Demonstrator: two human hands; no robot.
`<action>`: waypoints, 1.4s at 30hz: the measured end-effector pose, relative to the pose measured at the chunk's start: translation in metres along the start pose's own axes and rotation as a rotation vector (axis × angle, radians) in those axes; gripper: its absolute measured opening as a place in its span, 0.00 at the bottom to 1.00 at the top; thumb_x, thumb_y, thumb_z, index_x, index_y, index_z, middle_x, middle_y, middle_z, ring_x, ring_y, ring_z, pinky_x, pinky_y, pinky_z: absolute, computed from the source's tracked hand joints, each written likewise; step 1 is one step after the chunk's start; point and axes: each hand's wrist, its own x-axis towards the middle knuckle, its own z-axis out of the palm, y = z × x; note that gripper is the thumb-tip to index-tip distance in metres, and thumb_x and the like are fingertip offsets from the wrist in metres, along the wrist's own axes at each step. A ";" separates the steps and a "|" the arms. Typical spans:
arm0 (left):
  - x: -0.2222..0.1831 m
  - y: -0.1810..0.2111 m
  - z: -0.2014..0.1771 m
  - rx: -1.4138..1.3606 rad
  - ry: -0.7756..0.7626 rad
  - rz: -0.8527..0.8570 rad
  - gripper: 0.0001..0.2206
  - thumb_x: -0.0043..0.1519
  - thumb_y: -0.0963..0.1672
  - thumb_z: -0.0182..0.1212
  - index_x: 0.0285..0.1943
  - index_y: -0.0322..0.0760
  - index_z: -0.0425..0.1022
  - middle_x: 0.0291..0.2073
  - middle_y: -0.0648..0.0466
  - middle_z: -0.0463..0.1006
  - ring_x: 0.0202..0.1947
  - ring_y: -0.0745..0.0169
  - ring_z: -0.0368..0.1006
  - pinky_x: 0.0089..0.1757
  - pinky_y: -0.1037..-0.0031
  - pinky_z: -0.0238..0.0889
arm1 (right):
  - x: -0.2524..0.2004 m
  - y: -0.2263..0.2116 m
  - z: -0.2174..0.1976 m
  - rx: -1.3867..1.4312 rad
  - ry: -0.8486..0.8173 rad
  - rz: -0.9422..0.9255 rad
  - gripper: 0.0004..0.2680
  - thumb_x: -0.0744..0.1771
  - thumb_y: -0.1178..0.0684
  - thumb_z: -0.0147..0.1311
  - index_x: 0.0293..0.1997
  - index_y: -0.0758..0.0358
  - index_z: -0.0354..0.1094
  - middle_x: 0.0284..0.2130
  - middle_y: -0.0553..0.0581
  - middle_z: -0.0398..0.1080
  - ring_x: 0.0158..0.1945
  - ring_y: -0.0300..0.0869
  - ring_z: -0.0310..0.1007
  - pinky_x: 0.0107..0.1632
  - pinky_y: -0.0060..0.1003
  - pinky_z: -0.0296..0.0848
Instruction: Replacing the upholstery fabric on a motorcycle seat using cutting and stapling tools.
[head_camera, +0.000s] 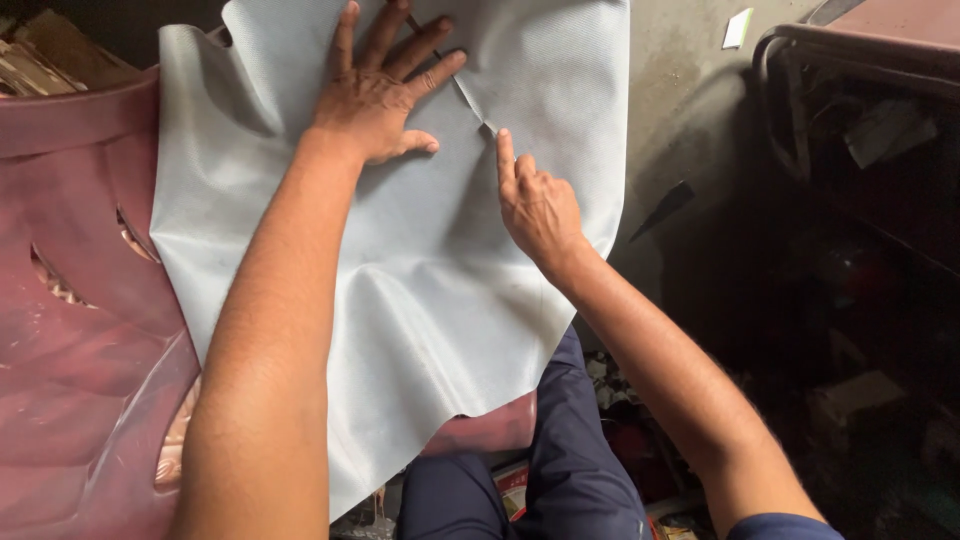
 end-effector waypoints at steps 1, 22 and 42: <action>0.000 0.000 0.001 0.034 0.012 0.002 0.50 0.47 0.67 0.59 0.82 0.74 0.42 0.82 0.70 0.37 0.79 0.58 0.14 0.67 0.48 0.01 | -0.002 -0.001 0.001 0.008 -0.007 0.007 0.23 0.66 0.60 0.48 0.71 0.74 0.55 0.27 0.58 0.66 0.20 0.42 0.71 0.25 0.38 0.73; 0.000 0.002 -0.005 -0.147 -0.023 -0.018 0.49 0.47 0.64 0.61 0.81 0.72 0.46 0.82 0.69 0.37 0.80 0.59 0.17 0.69 0.45 0.05 | -0.043 -0.023 0.018 0.012 -0.072 0.160 0.24 0.64 0.64 0.49 0.71 0.74 0.56 0.24 0.55 0.64 0.16 0.36 0.63 0.19 0.33 0.68; -0.002 0.002 -0.006 -0.137 -0.028 -0.021 0.49 0.48 0.63 0.62 0.83 0.71 0.46 0.83 0.69 0.36 0.81 0.59 0.17 0.70 0.46 0.06 | -0.083 -0.043 0.026 0.136 -0.071 0.282 0.25 0.63 0.64 0.51 0.70 0.76 0.56 0.26 0.59 0.67 0.16 0.41 0.67 0.21 0.37 0.71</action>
